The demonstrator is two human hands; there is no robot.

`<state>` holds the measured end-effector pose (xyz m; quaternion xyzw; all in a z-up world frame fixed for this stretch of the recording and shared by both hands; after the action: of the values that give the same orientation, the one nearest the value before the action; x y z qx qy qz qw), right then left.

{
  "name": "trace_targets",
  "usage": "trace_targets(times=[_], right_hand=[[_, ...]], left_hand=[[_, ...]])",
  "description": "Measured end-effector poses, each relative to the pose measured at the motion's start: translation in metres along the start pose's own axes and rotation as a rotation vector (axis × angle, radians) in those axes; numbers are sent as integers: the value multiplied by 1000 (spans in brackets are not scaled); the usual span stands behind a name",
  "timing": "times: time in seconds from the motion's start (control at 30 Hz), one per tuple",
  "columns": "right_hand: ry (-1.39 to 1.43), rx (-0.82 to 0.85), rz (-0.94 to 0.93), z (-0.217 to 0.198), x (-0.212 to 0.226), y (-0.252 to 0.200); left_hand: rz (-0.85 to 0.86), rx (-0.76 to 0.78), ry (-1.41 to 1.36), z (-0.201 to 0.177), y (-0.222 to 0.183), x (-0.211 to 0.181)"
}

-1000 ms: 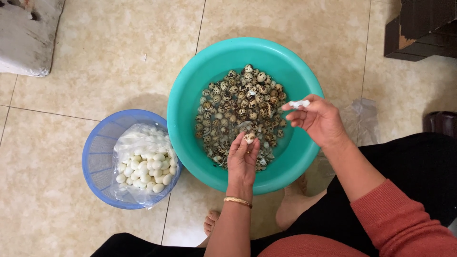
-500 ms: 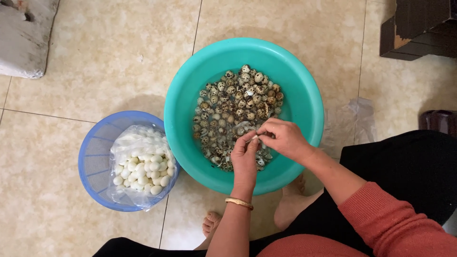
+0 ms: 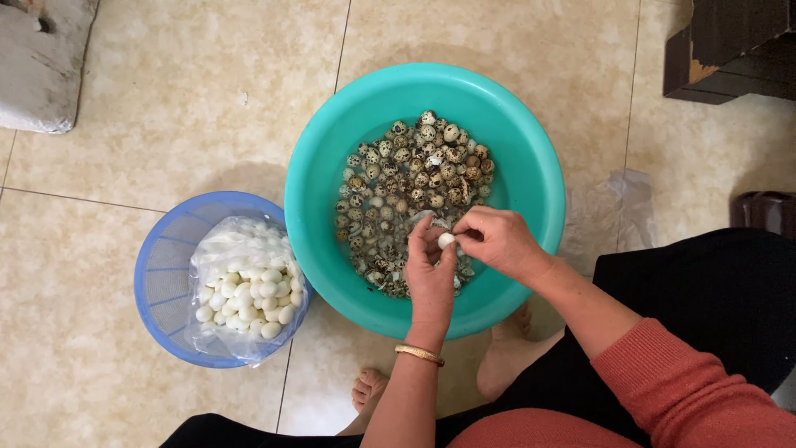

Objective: Peeling the shells off boiled quail eggs and placing the peeled eggs into a basket.

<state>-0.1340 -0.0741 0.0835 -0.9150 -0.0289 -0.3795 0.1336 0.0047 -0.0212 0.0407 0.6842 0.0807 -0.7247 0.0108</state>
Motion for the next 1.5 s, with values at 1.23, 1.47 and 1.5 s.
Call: trace_targets(times=[1.23, 1.47, 1.5], right_hand=[[53, -259, -126, -12, 0, 1], [64, -286, -82, -18, -5, 5], [71, -285, -73, -20, -5, 5]], left_hand=[[-273, -6, -698, -2, 1, 6], [-277, -28, -738, -4, 2, 14], [-273, -17, -758, -5, 3, 17]])
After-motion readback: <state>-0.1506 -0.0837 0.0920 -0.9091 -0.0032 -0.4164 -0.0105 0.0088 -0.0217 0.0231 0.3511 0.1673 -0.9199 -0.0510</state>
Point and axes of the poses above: each hand's wrist, its own y-axis towards the middle knuckle, its own z-axis out of the palm, x = y × z, the point moved 2 cm from there along y, towards the middle knuckle, and after that the axes turned 12 degrees about z, right-handed, at the moved point
